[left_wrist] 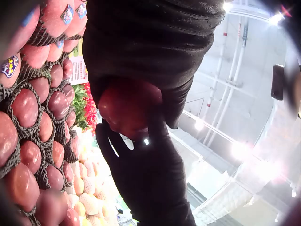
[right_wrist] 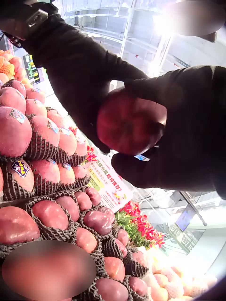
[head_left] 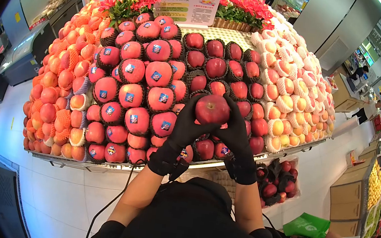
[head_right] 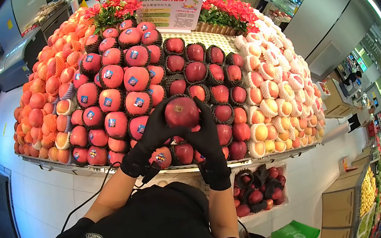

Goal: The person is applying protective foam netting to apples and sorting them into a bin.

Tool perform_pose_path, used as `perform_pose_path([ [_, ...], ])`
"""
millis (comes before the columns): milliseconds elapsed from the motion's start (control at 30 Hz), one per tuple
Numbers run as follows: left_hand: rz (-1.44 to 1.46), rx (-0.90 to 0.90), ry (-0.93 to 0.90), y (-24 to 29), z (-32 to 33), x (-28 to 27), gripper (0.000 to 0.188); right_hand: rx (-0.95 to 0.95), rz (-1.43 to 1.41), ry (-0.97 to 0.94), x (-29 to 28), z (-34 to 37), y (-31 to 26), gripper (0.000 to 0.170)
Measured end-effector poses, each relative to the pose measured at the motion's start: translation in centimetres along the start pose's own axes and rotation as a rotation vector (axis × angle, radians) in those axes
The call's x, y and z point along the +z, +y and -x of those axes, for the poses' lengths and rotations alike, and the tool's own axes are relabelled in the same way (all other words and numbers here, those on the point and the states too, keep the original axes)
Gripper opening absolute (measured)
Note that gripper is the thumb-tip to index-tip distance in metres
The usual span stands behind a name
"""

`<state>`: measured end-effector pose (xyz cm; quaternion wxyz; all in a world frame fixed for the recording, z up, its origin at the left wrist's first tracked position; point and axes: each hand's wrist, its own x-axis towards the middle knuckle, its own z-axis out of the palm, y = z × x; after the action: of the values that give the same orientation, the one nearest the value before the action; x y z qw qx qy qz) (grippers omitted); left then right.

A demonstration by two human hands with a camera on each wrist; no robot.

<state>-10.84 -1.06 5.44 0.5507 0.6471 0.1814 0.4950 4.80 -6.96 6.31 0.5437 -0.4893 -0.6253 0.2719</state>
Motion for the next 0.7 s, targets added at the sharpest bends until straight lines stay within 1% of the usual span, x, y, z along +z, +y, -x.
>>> perform_pose_path([
  [33, 0.098, -0.084, 0.019, -0.5, 0.3, -0.2, 0.071, -0.009, 0.036, 0.002, 0.0, 0.2, 0.4, 0.085],
  [100, 0.295, -0.250, 0.056, -1.9, 0.8, -0.8, 0.062, 0.089, -0.221, -0.015, -0.5, 0.5, 0.8, 0.078],
  [133, 0.413, -0.271, -0.038, -2.7, 1.0, -1.7, 0.060, 0.137, -0.350, -0.023, -0.8, 0.7, 1.0, 0.075],
  [167, 0.531, -0.291, -0.131, -3.6, 1.1, -2.9, 0.058, 0.137, -0.340, -0.034, -1.1, 0.8, 1.4, 0.072],
  [233, 0.747, -0.388, -0.103, -2.3, 0.5, -2.5, 0.058, 0.132, -0.322, -0.054, -1.5, 0.8, 2.0, 0.066],
  [267, 0.843, -0.467, 0.023, -1.3, 0.2, -1.1, 0.060, 0.145, -0.314, -0.062, -1.4, 0.8, 1.7, 0.063],
  [333, 0.648, -0.438, 0.129, -0.9, 0.3, -0.3, 0.067, 0.176, -0.301, -0.078, -1.1, 0.9, 0.2, 0.057],
  [367, 0.361, -0.324, 0.103, -1.9, 0.8, -0.5, 0.072, 0.189, -0.298, -0.064, -1.0, 1.0, 0.4, 0.054],
  [433, -0.011, -0.157, 0.104, -2.3, 1.3, -0.7, 0.079, 0.213, -0.295, -0.036, -0.7, 1.2, 0.8, 0.047],
  [500, -0.181, -0.056, 0.165, -2.1, 1.6, -0.8, 0.084, 0.218, -0.242, -0.102, -0.9, 0.8, 0.1, 0.040],
  [533, -0.182, -0.058, 0.179, -2.0, 1.7, -0.8, 0.084, 0.222, -0.216, -0.137, -1.0, 0.7, -0.3, 0.036],
  [600, -0.181, -0.059, 0.209, -1.7, 1.7, -0.7, 0.083, 0.265, -0.236, -0.141, -1.0, 0.6, 0.4, 0.034],
  [667, -0.319, 0.003, 0.208, -3.1, 1.6, -1.5, 0.083, 0.317, -0.246, -0.154, -1.2, 0.6, 0.6, 0.032],
  [700, -0.387, 0.036, 0.205, -3.1, 1.3, -1.5, 0.083, 0.348, -0.246, -0.164, -1.3, 0.5, 0.3, 0.031],
])
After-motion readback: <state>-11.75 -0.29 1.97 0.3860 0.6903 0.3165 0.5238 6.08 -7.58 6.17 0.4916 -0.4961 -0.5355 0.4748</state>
